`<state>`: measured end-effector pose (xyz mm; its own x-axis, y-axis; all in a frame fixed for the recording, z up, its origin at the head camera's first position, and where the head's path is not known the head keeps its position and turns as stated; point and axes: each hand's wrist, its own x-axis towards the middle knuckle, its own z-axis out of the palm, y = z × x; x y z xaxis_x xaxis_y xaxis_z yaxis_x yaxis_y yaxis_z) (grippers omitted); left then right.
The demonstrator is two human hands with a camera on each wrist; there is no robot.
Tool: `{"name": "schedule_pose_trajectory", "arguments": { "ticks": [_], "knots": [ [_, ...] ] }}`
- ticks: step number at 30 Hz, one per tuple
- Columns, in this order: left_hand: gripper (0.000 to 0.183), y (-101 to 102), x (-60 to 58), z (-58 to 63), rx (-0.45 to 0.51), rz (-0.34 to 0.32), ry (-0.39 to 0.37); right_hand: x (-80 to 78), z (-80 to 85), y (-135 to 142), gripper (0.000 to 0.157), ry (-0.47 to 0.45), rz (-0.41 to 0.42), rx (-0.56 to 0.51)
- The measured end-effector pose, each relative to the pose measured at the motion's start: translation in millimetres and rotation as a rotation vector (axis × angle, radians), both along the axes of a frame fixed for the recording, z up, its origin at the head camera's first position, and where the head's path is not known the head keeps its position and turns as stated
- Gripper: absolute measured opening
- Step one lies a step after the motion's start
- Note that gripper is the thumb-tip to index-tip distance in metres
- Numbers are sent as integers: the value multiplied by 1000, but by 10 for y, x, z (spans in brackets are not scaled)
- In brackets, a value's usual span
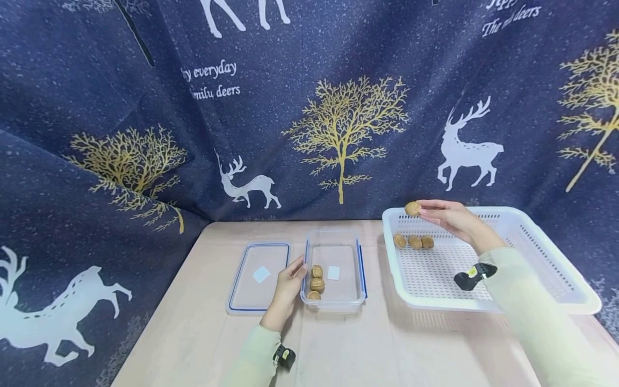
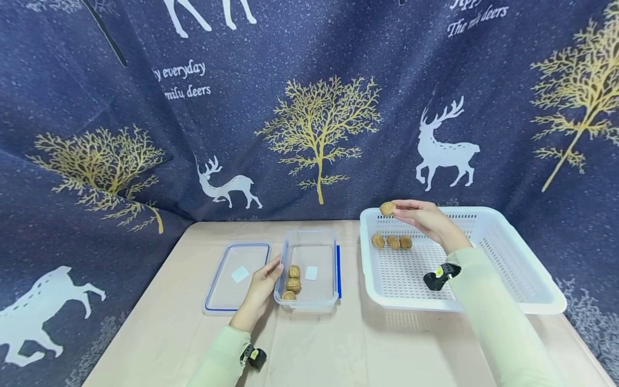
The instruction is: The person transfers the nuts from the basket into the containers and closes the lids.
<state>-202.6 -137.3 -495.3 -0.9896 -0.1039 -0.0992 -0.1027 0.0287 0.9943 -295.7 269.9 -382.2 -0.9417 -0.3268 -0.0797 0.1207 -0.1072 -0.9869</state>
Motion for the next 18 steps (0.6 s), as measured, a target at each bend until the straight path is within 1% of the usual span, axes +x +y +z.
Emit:
{"name": "schedule_pose_trajectory", "arguments": {
  "ticks": [4, 9, 14, 16, 18],
  "knots": [
    [43, 2, 2, 9, 5, 1, 7, 22, 45, -77, 40, -12, -21, -3],
    [43, 3, 2, 26, 6, 0, 10, 54, 122, -195, 46, -33, -48, -11],
    [43, 3, -2, 24, 1, 1, 9, 88, 201, -341, 62, -26, -51, 16],
    [43, 3, -3, 19, 3, 1, 8, 104, 225, -399, 65, -23, -53, 22],
    [43, 2, -2, 13, 2, 0, 8, 121, 242, -457, 64, -26, -61, 20]
  ]
}}
